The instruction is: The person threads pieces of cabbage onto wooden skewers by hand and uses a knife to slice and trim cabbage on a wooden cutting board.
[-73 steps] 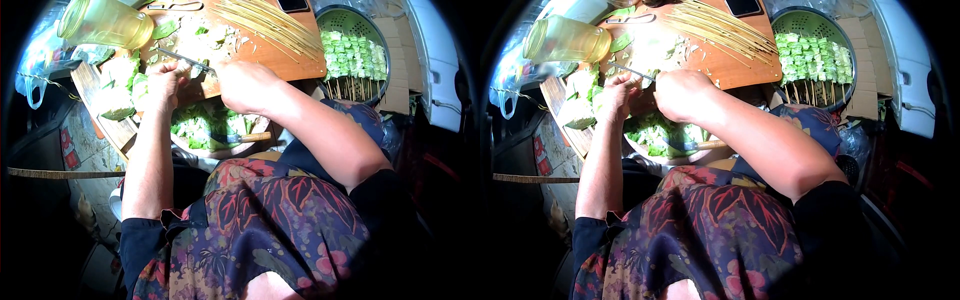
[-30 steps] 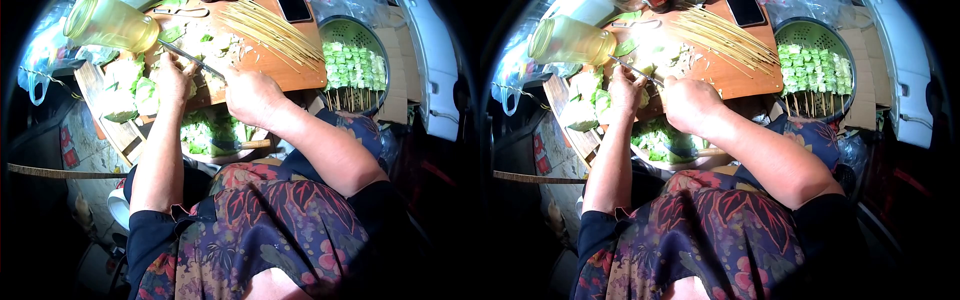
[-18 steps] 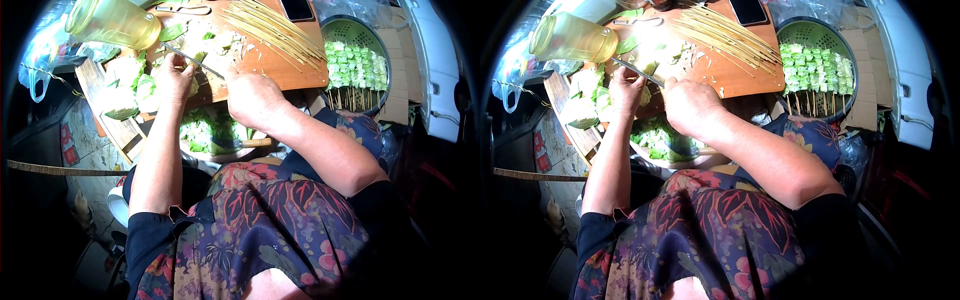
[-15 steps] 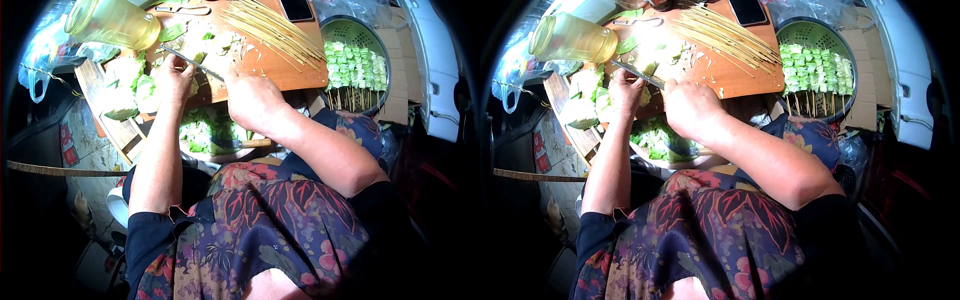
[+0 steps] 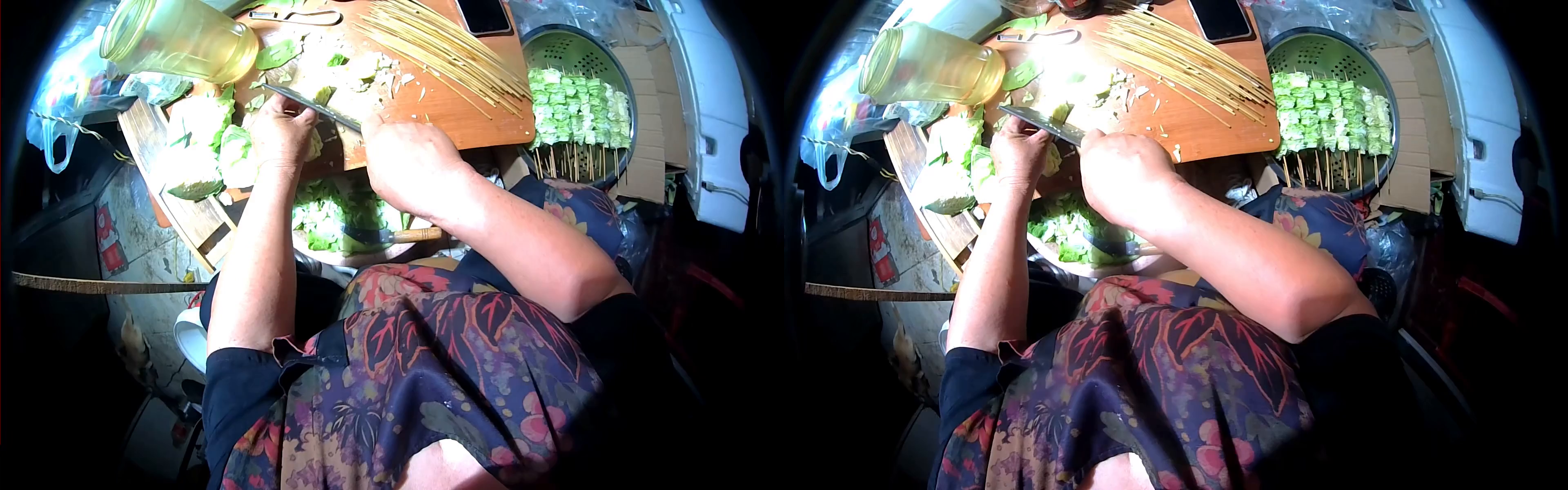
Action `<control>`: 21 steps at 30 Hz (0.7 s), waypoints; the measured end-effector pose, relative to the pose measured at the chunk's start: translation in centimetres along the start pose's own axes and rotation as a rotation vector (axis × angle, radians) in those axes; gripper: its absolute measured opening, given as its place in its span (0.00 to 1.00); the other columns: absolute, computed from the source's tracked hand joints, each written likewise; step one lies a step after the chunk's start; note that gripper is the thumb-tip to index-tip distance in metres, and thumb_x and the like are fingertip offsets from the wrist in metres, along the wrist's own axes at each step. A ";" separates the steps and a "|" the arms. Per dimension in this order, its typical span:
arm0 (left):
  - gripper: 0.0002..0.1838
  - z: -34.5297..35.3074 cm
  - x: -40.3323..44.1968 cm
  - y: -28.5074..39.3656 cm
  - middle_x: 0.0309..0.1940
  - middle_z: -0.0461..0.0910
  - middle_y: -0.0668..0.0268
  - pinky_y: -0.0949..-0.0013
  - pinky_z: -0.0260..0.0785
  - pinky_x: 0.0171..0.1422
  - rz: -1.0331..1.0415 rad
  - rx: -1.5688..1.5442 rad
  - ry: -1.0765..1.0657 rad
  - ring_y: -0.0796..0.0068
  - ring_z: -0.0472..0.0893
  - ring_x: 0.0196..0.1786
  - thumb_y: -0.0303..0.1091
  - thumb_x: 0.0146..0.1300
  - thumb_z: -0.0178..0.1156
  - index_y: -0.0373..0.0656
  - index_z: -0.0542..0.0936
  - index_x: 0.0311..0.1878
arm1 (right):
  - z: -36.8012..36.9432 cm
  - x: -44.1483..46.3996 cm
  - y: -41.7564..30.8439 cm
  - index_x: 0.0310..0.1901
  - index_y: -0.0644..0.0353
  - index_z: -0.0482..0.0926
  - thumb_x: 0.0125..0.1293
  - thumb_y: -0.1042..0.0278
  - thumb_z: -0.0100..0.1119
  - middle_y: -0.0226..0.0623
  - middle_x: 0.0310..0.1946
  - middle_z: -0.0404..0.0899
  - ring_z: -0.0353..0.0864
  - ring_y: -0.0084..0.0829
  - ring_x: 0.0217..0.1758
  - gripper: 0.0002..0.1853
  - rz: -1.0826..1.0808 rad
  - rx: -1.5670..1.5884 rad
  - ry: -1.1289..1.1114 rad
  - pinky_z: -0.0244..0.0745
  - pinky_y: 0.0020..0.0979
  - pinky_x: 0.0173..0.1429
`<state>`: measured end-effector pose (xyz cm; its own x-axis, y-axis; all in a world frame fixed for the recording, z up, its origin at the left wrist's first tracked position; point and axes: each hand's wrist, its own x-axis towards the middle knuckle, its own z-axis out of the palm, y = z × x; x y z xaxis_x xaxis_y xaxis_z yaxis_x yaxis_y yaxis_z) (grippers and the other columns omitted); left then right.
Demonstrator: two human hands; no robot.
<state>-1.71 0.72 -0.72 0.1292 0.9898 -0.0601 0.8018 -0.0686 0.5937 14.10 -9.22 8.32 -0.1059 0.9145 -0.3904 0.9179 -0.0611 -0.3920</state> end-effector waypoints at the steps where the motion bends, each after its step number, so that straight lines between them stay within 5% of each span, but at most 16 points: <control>1: 0.15 0.1 0.1 -0.2 0.31 0.85 0.61 0.67 0.76 0.44 0.011 -0.007 0.005 0.68 0.85 0.34 0.41 0.50 0.71 0.43 0.84 0.38 | -0.2 0.2 0.0 0.40 0.69 0.73 0.62 0.72 0.46 0.53 0.33 0.82 0.86 0.42 0.36 0.10 -0.009 -0.020 -0.032 0.80 0.37 0.41; 21: 0.17 0.6 2.0 0.2 0.39 0.84 0.63 0.66 0.74 0.50 -0.016 0.118 0.039 0.66 0.83 0.43 0.33 0.50 0.69 0.44 0.79 0.45 | 0.5 2.2 1.2 0.47 0.69 0.72 0.57 0.77 0.47 0.56 0.34 0.81 0.83 0.49 0.42 0.15 0.159 0.178 -0.032 0.77 0.44 0.48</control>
<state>-0.94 2.58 -1.15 0.0947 0.9949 -0.0357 0.8671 -0.0648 0.4939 14.84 -7.43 6.58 0.0201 0.8749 -0.4838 0.8422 -0.2756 -0.4634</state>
